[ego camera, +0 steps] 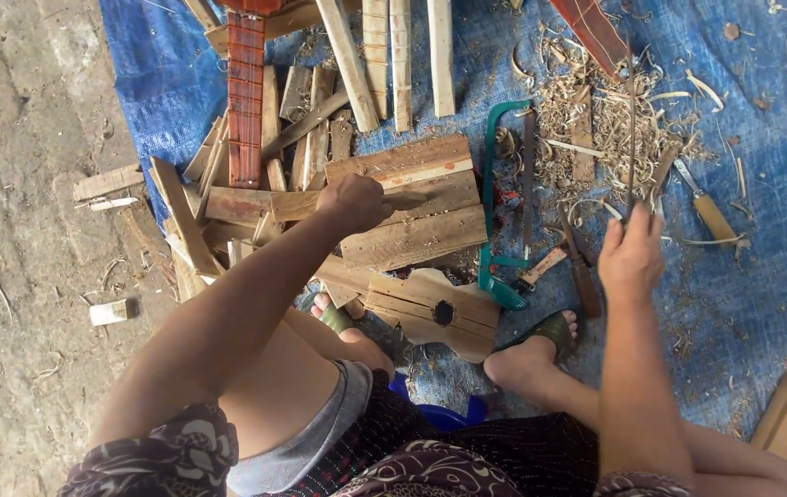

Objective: Shaping wood for instrument making using a hacksaw and a billhook knife while seated in a workshop area.

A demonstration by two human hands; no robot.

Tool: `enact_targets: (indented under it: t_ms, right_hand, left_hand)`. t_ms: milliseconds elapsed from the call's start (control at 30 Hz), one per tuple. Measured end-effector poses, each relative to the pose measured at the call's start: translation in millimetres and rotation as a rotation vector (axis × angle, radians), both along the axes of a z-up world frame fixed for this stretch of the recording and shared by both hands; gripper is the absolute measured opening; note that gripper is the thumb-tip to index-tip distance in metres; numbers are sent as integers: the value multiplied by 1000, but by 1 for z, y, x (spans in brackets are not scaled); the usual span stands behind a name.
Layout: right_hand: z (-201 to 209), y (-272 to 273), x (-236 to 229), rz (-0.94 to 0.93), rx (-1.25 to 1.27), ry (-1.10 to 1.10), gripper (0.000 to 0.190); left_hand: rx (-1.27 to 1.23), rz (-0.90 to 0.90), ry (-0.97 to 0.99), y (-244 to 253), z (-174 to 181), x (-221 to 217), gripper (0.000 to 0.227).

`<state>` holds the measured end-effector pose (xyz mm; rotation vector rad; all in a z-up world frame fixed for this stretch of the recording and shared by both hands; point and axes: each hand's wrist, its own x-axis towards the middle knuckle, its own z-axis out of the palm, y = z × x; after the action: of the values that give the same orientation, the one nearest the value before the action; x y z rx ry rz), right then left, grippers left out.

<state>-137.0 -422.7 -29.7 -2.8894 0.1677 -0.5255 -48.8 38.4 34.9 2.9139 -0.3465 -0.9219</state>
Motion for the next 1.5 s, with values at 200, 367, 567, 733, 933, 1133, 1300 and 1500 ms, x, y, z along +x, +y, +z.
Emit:
enact_targets:
  t_ms: [200,367,567,733,933,1133,1300,1500]
  right_hand:
    - [167,34,17,171,-503,-37,38]
    - [268,115,-8,270,-603,262,34]
    - [221,146,-50,374,-269,763,46]
    - [140,178,-89,369,116,644,46]
    - [73,217,-100,284,386,727,24]
    - [81,210,-87,405,254,862,42]
    - [130,222,-90,421,142,734,40]
    - [43,221,-86,480,136,820,38]
  left_hand:
    - [-31,66,104,-6,10,3,48]
    - [-86,28,69,-5,-2,6,57]
    - [-48,-50,51,-19,20,-15,42]
    - [-10,-111,-25,-24,-47,-7,44]
    - [-83,-152,-21,-17,7,-20,38]
    - [-61,-123,-22,-18,0,-20,33]
    - [-23,-217,-21,-12,-7,-16,28]
    - [-88,-206,48,-6,-6,-7,27]
